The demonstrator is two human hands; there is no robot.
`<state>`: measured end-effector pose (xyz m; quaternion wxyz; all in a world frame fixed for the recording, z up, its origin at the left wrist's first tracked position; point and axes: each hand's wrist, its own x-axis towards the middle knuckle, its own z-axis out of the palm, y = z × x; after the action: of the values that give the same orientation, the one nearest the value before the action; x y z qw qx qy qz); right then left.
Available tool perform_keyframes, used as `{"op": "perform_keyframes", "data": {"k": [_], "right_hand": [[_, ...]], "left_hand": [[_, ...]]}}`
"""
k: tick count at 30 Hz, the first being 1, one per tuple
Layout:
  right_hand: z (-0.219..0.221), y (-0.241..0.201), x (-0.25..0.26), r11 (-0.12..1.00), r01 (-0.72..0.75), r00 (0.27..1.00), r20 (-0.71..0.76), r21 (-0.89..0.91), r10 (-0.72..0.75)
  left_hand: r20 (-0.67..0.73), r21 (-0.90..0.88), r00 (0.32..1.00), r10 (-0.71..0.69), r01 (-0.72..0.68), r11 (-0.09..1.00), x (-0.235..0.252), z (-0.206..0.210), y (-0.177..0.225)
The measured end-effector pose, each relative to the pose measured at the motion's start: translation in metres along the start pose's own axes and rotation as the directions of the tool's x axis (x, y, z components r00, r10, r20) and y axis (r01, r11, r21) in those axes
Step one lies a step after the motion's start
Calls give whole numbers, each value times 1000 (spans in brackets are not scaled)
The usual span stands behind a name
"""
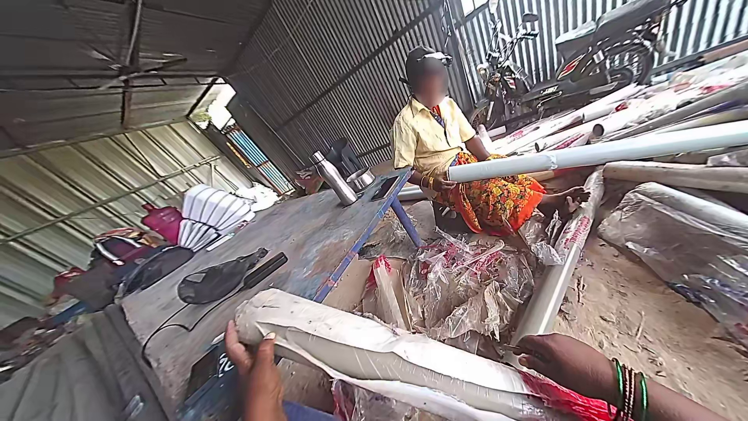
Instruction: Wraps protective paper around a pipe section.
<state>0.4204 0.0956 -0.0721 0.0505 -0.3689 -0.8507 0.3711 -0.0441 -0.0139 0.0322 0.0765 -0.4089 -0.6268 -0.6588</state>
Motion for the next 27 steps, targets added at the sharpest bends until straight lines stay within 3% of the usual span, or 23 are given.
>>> {"op": "perform_keyframes", "data": {"k": [27], "right_hand": [[-3, -3, 0, 1000, -23, 999, 46, -6, 23]], "left_hand": [[-1, -45, 1000, -1, 1, 999, 0, 1, -2]]}}
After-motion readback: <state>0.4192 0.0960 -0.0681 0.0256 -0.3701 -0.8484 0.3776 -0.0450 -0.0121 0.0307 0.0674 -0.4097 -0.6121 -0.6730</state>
